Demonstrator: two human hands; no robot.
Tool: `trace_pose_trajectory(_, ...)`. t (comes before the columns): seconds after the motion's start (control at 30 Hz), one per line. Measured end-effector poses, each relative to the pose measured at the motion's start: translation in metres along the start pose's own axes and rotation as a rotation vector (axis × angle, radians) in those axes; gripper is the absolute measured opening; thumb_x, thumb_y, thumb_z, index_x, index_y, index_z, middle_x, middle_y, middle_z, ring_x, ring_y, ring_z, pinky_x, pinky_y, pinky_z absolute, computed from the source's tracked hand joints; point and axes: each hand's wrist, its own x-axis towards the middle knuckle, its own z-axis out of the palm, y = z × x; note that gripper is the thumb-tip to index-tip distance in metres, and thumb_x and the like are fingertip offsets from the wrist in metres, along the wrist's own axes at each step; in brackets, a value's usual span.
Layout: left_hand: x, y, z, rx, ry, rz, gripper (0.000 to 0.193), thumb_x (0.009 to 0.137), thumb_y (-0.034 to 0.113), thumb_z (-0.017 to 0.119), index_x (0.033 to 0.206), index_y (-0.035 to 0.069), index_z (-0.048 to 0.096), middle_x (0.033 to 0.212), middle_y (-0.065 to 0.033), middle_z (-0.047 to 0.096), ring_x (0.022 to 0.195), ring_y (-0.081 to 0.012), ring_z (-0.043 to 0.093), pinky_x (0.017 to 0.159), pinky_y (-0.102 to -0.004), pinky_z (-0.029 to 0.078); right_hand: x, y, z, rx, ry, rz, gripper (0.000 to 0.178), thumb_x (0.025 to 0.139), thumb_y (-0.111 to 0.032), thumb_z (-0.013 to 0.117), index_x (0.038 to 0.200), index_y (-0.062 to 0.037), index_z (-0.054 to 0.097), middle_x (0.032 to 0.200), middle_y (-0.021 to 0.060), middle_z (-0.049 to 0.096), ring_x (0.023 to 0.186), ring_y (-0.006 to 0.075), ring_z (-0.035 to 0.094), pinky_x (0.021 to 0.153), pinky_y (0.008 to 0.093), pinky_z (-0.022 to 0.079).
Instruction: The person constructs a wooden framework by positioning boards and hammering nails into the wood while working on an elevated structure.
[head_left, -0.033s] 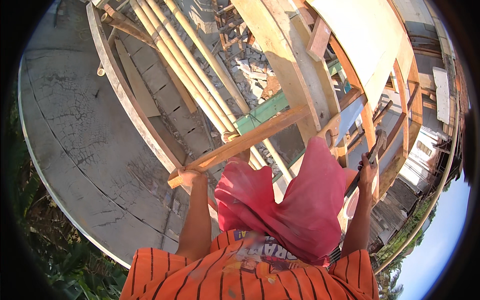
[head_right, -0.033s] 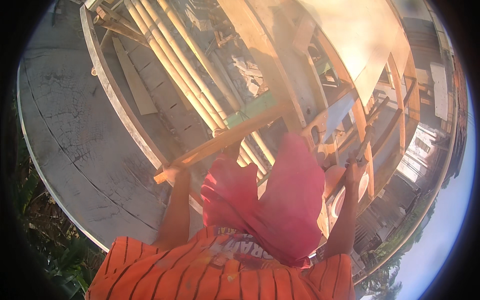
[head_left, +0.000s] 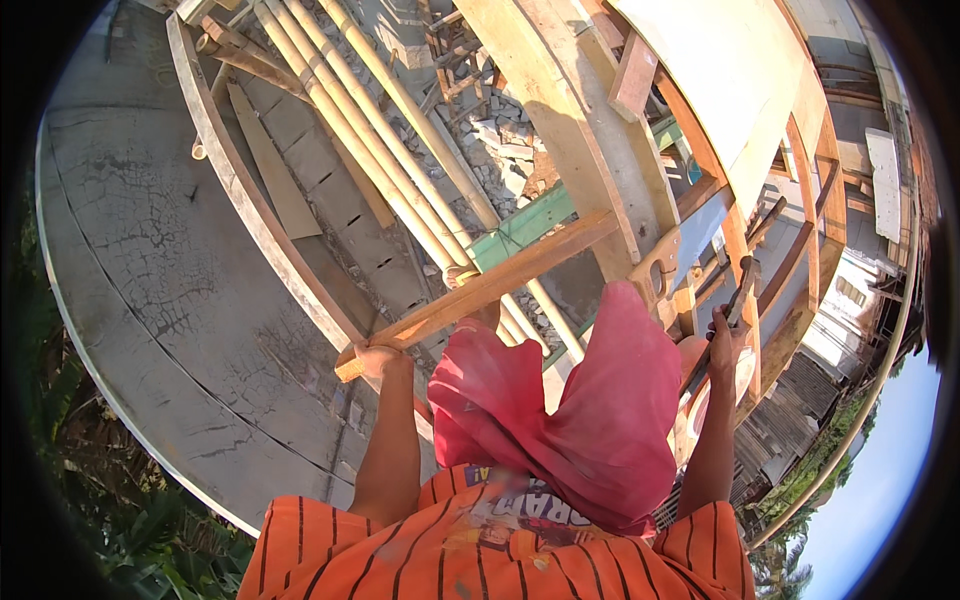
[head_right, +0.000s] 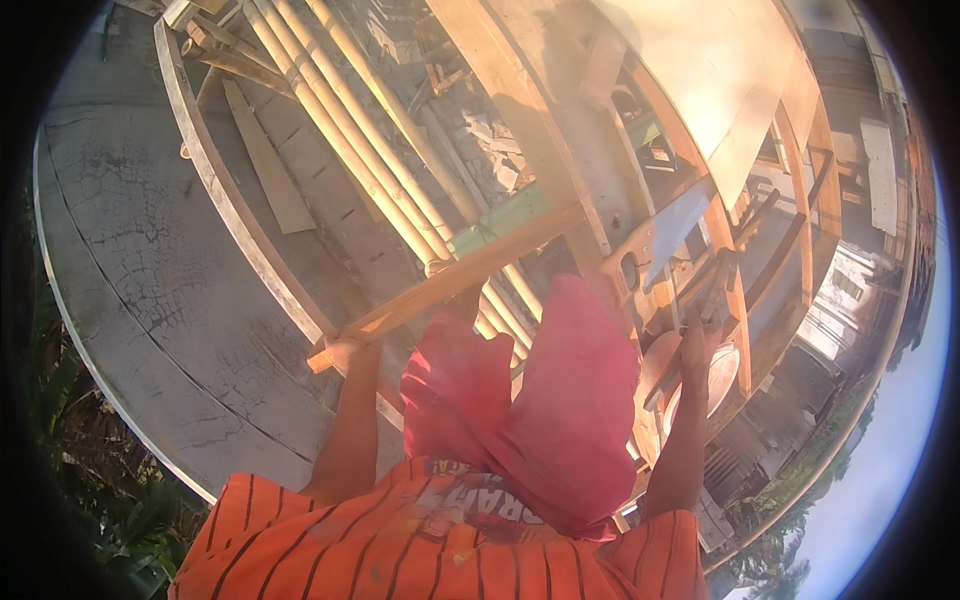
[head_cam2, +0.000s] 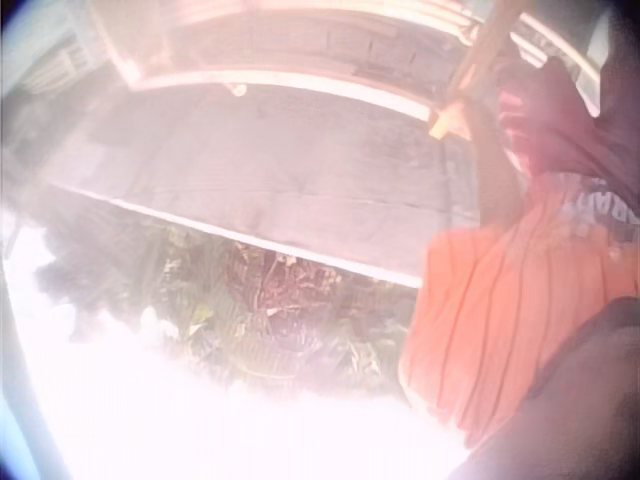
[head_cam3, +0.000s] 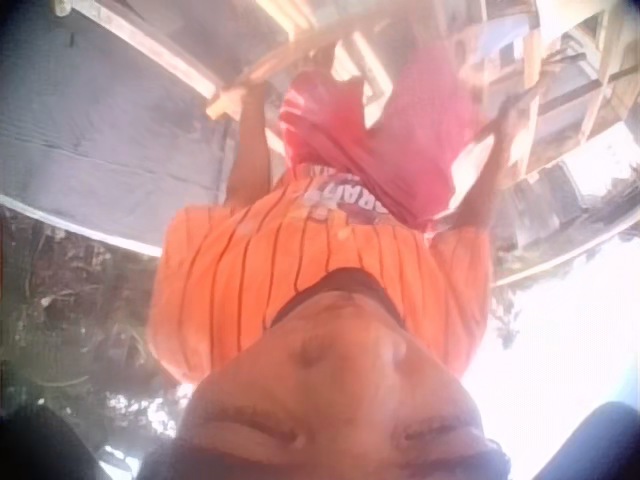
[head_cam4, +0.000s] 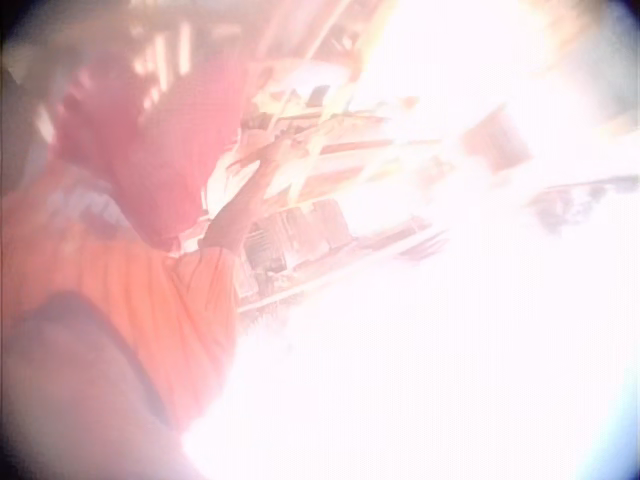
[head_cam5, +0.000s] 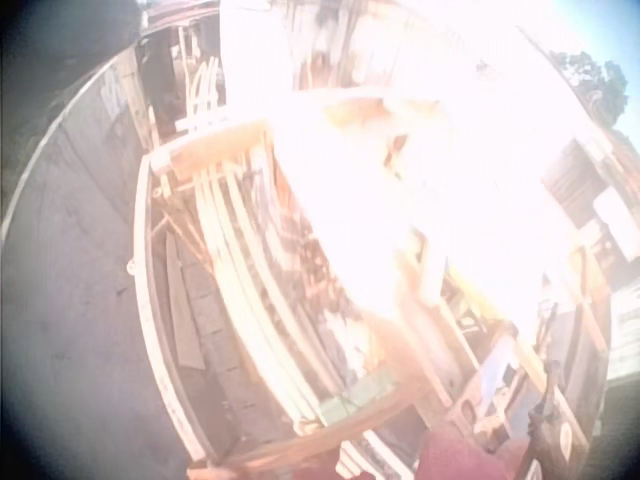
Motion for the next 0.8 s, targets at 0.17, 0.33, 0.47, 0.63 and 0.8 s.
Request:
trace_pose_trajectory(0.17, 0.023, -0.004, -0.006, 0.073, -0.036, 0.004, 0.038, 0.077, 0.031, 0.059, 0.1, 0.001, 0.056, 0.099, -0.0088, 0.057, 0.089, -0.0249, 0.058, 0.08, -0.0363, 0.047, -0.037, 0.027, 0.044, 0.003, -0.13, 0.032, 0.018, 0.09, -0.021, 0.064, 0.093, -0.0056, 0.055, 0.068, -0.0024, 0.05, 0.058, 0.0066, 0.046, 0.053, 0.0248, 0.038)
trace_pose_trajectory(0.33, 0.022, -0.008, -0.009, 0.097, -0.049, 0.021, 0.037, 0.083, 0.037, 0.053, 0.104, 0.007, 0.053, 0.107, -0.0079, 0.055, 0.1, -0.0231, 0.055, 0.086, -0.0382, 0.045, -0.054, 0.055, 0.053, 0.1, -0.058, 0.087, 0.02, 0.088, -0.021, 0.066, 0.094, -0.0048, 0.056, 0.069, 0.0001, 0.053, 0.058, 0.009, 0.049, 0.055, 0.0258, 0.041)
trace_pose_trajectory(0.47, 0.025, -0.007, -0.008, 0.089, -0.071, 0.02, 0.039, 0.085, 0.039, 0.05, 0.107, 0.007, 0.051, 0.109, -0.0081, 0.053, 0.102, -0.0237, 0.054, 0.087, -0.0405, 0.045, -0.032, 0.095, 0.074, -0.103, 0.163, -0.111, 0.024, 0.086, -0.021, 0.066, 0.094, -0.0011, 0.056, 0.078, 0.0051, 0.055, 0.072, 0.0168, 0.053, 0.07, 0.0328, 0.044)
trace_pose_trajectory(0.63, 0.005, 0.005, -0.016, 0.105, -0.245, -0.062, 0.052, 0.088, 0.051, 0.049, 0.112, 0.006, 0.049, 0.109, -0.0115, 0.053, 0.101, -0.0285, 0.055, 0.083, -0.0424, 0.047, -0.006, 0.117, 0.097, -0.011, 0.117, -0.087, 0.028, 0.086, -0.021, 0.066, 0.102, 0.0005, 0.058, 0.089, 0.0119, 0.061, 0.085, 0.0244, 0.059, 0.079, 0.0367, 0.045)
trace_pose_trajectory(0.8, -0.063, -0.007, -0.05, 0.708, -0.432, -0.058, 0.069, 0.083, 0.058, 0.061, 0.12, 0.001, 0.049, 0.106, -0.0141, 0.056, 0.097, -0.0292, 0.054, 0.082, -0.043, 0.047, 0.002, 0.139, 0.113, 0.109, 0.187, -0.095, 0.021, 0.089, -0.02, 0.067, 0.094, -0.0013, 0.059, 0.08, 0.0054, 0.061, 0.074, 0.0143, 0.056, 0.071, 0.0302, 0.046)
